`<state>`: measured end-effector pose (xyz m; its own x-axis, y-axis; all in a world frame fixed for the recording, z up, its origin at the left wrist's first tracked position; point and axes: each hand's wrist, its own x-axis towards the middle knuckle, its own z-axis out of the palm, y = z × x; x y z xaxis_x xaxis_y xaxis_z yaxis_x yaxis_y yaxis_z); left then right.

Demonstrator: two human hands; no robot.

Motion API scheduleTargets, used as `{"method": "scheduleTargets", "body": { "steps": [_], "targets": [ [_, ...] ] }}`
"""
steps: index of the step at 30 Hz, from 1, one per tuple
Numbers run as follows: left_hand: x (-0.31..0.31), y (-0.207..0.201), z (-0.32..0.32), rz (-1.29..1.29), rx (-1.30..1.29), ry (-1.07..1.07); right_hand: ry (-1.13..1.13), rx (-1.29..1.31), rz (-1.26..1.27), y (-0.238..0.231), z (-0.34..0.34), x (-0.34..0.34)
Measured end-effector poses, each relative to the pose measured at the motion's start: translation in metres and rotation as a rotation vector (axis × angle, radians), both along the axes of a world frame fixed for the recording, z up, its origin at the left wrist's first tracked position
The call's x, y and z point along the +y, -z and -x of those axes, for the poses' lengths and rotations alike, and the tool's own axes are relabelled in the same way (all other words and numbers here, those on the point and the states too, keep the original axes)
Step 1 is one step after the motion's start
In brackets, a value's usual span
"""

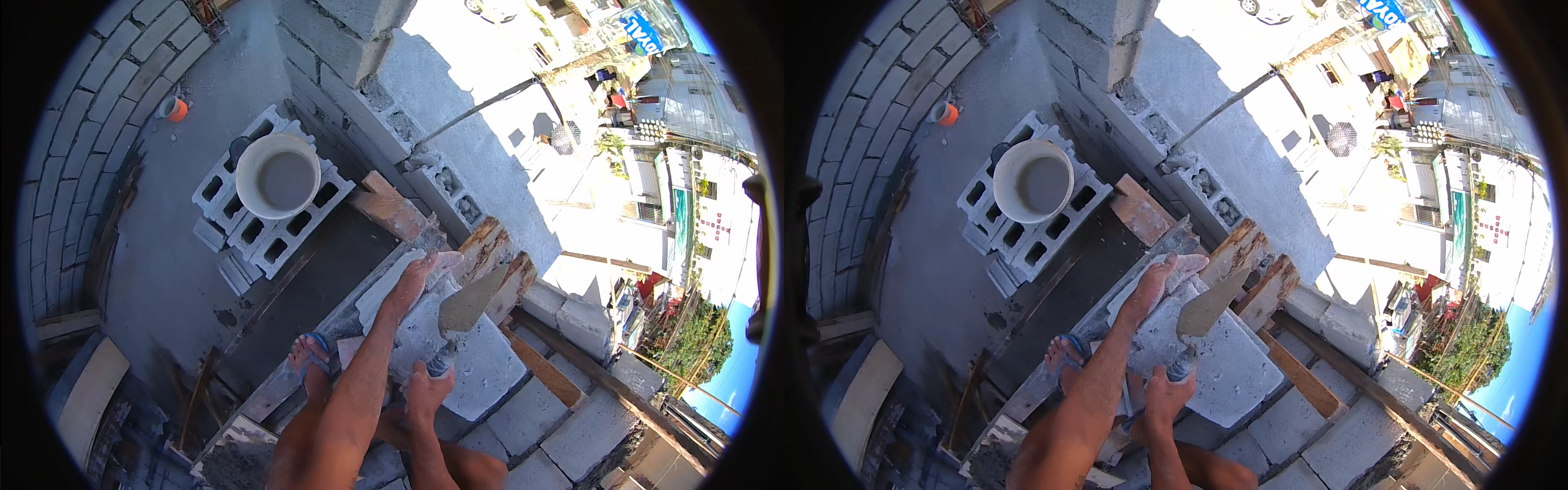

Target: The person lays hollow concrete blocks on a partially built wall, applying mortar with a trowel and tapping blocks into place. The person repeatedly scoops mortar, spreads it on the wall, places blocks, and adjusts them to align with the existing structure.

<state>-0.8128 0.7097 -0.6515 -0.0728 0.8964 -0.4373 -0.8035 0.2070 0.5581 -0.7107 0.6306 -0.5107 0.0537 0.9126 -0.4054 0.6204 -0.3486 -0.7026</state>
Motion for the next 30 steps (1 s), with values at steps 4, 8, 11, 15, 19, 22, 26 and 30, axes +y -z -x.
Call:
{"method": "scheduleTargets", "body": {
  "steps": [4, 8, 11, 15, 19, 22, 26, 30],
  "targets": [
    [0.002, -0.006, 0.006, 0.047, 0.075, 0.058, 0.391, 0.258, -0.111, -0.018, -0.013, -0.014],
    [0.003, 0.006, 0.003, 0.136, -0.096, -0.159, 0.291, 0.329, -0.168, -0.049, -0.046, -0.005],
    [-0.005, 0.017, 0.0, 0.373, -0.495, -0.437, 0.303, 0.464, 0.094, -0.078, -0.067, -0.005],
    [-0.035, 0.012, 0.007, 0.871, 0.104, -0.483, -0.039, -0.047, 0.266, -0.162, -0.127, -0.009],
    [-0.099, -0.032, 0.025, 0.66, -0.122, -0.259, -0.031, -0.224, -0.196, -0.294, -0.225, -0.054],
    [-0.17, -0.093, 0.038, 0.618, 0.006, 0.039, 0.23, -0.156, 0.211, -0.38, -0.308, -0.1],
    [-0.256, -0.237, 0.031, 0.658, 0.303, 0.495, 0.144, -0.237, 0.202, -0.433, -0.369, -0.155],
    [-0.314, -0.416, 0.018, 0.511, 0.351, 0.78, 0.188, -0.283, 0.387, -0.475, -0.396, -0.227]
  ]
}}
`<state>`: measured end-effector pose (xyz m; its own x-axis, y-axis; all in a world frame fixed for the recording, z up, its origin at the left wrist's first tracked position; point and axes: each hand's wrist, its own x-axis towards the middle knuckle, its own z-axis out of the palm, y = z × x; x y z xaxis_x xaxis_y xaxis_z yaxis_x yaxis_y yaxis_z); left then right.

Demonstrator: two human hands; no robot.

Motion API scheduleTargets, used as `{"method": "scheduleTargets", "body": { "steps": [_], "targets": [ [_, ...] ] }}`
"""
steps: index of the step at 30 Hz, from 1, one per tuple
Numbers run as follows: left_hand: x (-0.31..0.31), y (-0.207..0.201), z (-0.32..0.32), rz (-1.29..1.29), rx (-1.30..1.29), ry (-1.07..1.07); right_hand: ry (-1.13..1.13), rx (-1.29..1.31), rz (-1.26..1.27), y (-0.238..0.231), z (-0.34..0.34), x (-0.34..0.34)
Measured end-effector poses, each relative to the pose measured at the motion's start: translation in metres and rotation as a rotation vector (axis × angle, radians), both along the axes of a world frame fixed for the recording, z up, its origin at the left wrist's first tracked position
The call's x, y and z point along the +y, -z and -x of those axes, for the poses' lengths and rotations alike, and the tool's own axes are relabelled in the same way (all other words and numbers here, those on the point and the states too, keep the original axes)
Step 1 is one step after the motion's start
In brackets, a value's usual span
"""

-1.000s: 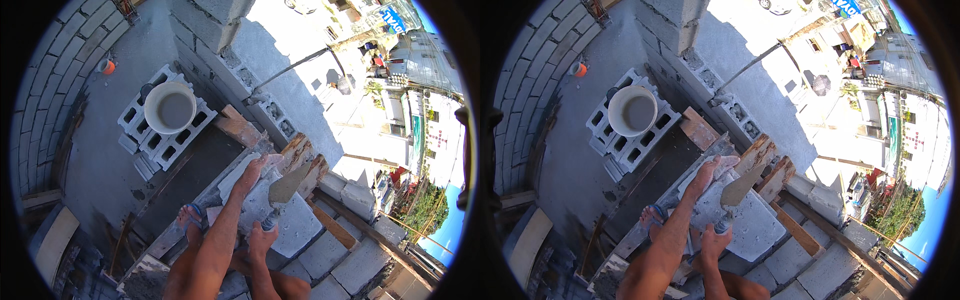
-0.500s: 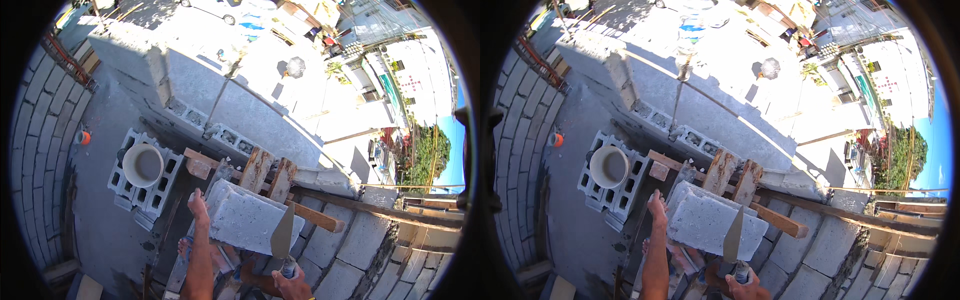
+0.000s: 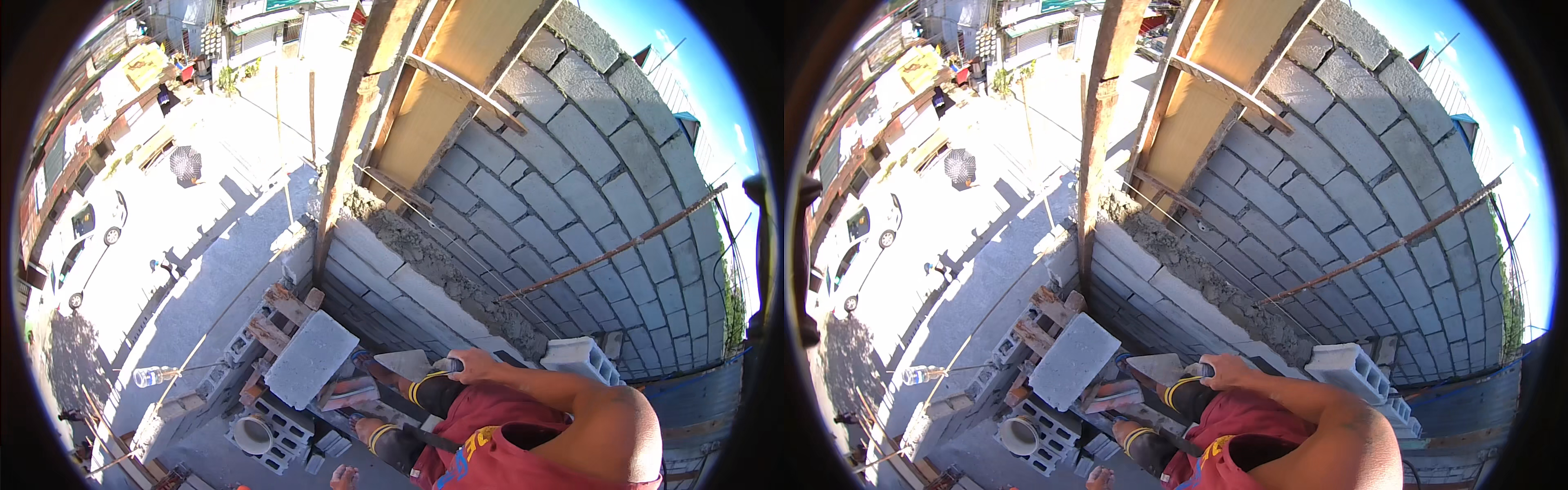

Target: The person lays hollow concrete blocks on a partially built wall, applying mortar with a trowel and tapping blocks into place. The person repeatedly scoops mortar, spreads it on the wall, places blocks, and adjusts them to align with the existing structure.

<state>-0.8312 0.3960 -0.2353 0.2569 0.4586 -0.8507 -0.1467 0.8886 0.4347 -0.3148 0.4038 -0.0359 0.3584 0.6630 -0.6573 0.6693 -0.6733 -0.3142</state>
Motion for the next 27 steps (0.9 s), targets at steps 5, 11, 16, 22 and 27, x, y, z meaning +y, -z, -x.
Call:
{"method": "scheduleTargets", "body": {
  "steps": [5, 11, 16, 22, 27],
  "targets": [
    [-0.001, -0.098, -0.048, -0.039, 0.053, 0.449, 0.261, -0.04, -0.078, -0.021, -0.011, -0.123],
    [0.061, -0.147, -0.094, -0.265, 0.123, 0.79, 0.81, -0.075, -0.525, -0.063, 0.079, -0.252],
    [0.072, -0.257, -0.228, -0.685, 0.049, 1.333, 1.095, 0.037, -0.841, -0.129, 0.129, -0.265],
    [-0.085, -0.355, -0.383, -0.903, -0.54, 1.718, 1.501, -0.025, -0.958, -0.167, 0.16, -0.293],
    [-0.155, -0.334, -0.423, -0.639, -0.462, 1.772, 1.886, 0.191, -0.851, -0.153, 0.193, -0.4]
  ]
}}
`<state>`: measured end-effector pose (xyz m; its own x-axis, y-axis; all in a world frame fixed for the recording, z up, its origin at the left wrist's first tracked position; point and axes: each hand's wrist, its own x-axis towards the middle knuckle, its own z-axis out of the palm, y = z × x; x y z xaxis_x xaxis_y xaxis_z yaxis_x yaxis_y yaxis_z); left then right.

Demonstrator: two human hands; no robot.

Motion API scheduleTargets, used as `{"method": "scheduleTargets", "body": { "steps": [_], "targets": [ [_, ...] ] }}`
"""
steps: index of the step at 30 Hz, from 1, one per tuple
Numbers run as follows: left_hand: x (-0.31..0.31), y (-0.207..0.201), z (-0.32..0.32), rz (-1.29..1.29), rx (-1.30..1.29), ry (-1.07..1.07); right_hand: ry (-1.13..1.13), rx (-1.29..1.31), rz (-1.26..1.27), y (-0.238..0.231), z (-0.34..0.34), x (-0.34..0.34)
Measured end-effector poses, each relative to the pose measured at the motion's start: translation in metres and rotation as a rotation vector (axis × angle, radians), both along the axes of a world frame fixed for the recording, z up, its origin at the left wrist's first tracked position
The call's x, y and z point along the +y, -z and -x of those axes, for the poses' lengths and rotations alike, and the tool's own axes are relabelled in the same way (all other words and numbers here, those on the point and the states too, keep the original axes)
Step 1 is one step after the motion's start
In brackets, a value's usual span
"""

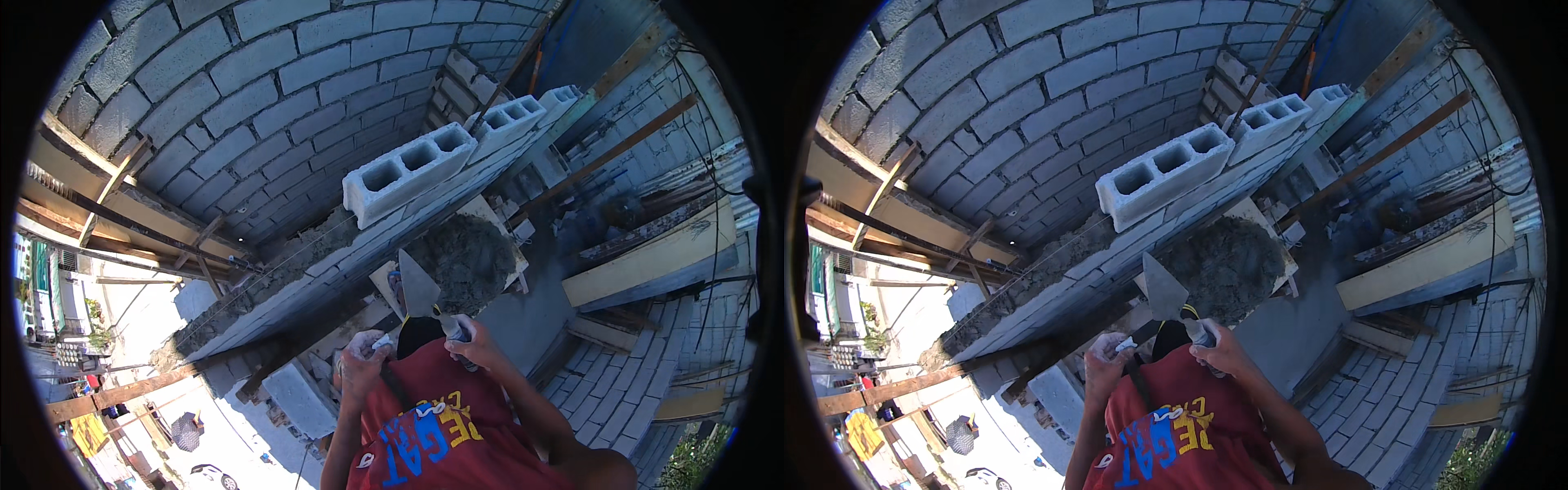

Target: The person lays hollow concrete blocks on a partially built wall, applying mortar with a trowel and tapping blocks into place. The person repeatedly scoops mortar, spreads it on the wall, places blocks, and adjusts them to align with the existing structure.

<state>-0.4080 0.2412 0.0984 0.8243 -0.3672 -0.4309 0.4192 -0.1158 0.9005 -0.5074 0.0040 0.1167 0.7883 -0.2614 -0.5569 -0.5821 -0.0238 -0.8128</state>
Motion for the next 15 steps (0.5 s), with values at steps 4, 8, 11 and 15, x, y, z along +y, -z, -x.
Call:
{"method": "scheduleTargets", "body": {
  "steps": [4, 8, 11, 15],
  "targets": [
    [0.006, 0.027, -0.005, -0.287, 0.142, 0.05, 0.28, 0.33, -0.049, 0.041, 0.019, -0.07],
    [0.013, 0.027, -0.018, -0.393, 0.179, 0.023, 0.473, 0.472, -0.065, 0.123, 0.012, -0.132],
    [-0.017, 0.019, -0.047, -0.405, 0.149, 0.014, 0.686, 0.55, -0.015, 0.196, -0.028, -0.184],
    [-0.099, 0.001, -0.1, -0.336, 0.151, 0.056, 0.469, 0.703, 0.456, 0.189, -0.073, -0.215]
  ]
}}
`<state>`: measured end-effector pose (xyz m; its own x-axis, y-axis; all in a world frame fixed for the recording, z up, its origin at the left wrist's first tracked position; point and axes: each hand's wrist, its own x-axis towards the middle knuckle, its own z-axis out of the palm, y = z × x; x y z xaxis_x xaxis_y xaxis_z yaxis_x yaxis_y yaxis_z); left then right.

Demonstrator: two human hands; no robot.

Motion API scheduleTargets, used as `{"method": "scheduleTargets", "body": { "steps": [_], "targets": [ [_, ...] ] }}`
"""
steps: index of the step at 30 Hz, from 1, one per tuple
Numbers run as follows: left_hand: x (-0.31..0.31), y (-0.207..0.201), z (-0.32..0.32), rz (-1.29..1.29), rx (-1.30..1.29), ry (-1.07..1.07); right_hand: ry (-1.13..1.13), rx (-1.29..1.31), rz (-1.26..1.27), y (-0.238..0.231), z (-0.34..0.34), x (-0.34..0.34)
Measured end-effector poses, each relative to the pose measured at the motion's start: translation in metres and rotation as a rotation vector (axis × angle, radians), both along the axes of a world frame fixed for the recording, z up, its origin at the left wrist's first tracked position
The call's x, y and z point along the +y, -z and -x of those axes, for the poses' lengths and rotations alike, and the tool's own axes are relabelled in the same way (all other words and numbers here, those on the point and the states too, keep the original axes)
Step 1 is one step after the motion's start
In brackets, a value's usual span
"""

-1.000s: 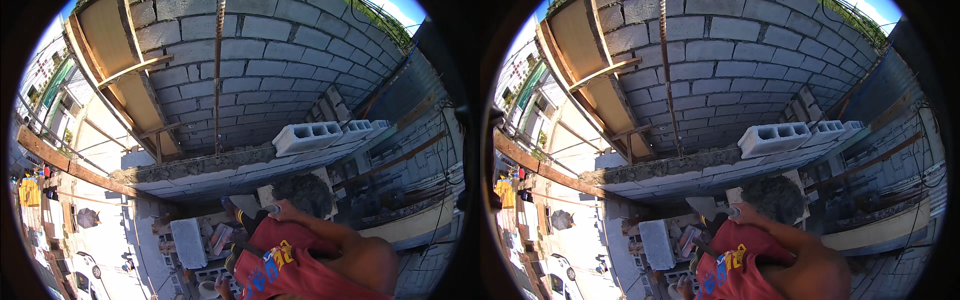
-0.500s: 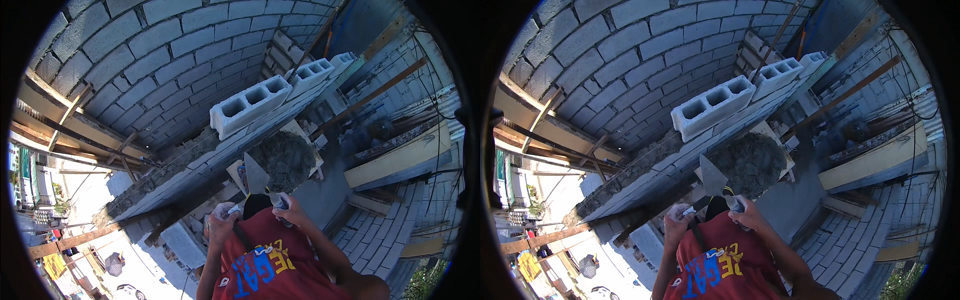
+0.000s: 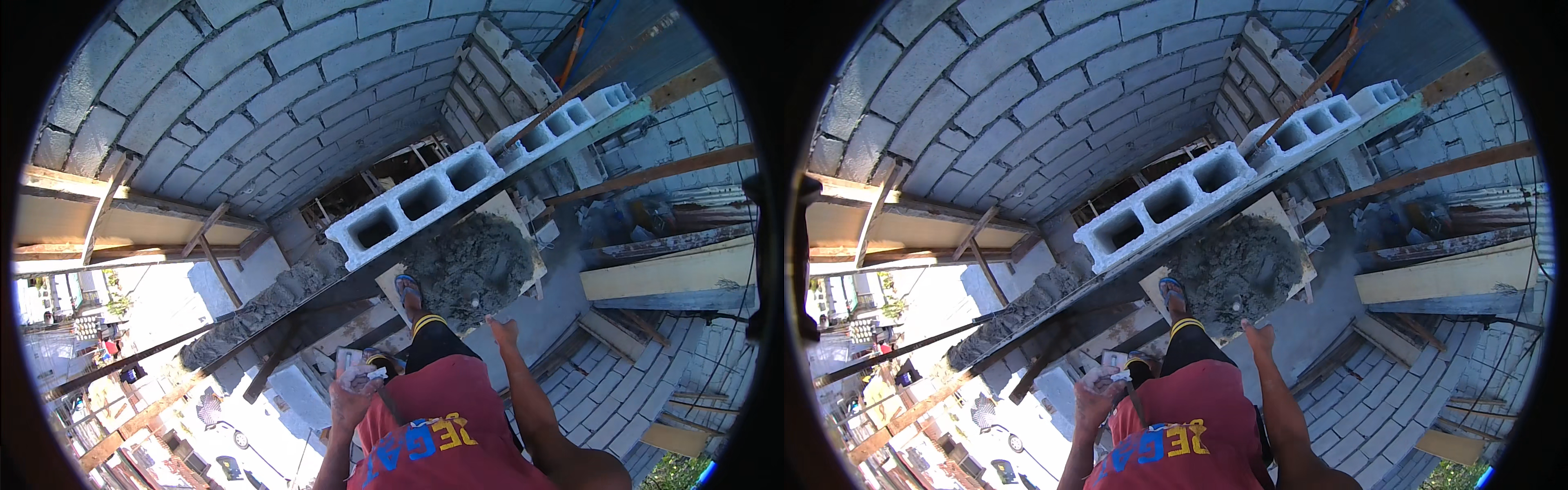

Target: The person lays hollow concrete blocks on a partially built wall, applying mortar with a trowel and tapping blocks into place. The person repeatedly scoops mortar, spreads it on the wall, places blocks, and adjusts them to align with the existing structure.

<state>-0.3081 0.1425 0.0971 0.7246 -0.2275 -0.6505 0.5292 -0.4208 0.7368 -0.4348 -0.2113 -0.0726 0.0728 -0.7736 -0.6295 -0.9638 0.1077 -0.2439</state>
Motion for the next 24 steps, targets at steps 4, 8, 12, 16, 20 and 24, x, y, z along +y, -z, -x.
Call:
{"method": "scheduleTargets", "body": {
  "steps": [4, 8, 12, 16, 20, 24],
  "targets": [
    [-0.094, -0.01, -0.043, 0.088, -0.364, 0.16, -0.257, -0.884, -0.425, -0.118, -0.07, 0.008],
    [-0.141, -0.026, -0.075, 0.269, -0.313, 0.041, -0.809, -0.751, -0.526, -0.211, -0.161, 0.026],
    [-0.145, -0.033, -0.119, 0.289, -0.261, -0.039, -0.881, -0.564, -0.607, -0.226, -0.223, 0.021],
    [-0.114, -0.003, -0.201, -0.187, -0.733, -0.038, -0.725, -0.847, -0.445, -0.212, -0.298, -0.035],
    [-0.109, 0.017, -0.265, -0.238, -0.759, 0.293, -0.993, -0.625, -0.082, -0.188, -0.417, -0.09],
    [-0.156, 0.028, -0.292, -0.191, -0.61, 0.49, -1.103, -0.791, 0.037, -0.175, -0.442, -0.076]
  ]
}}
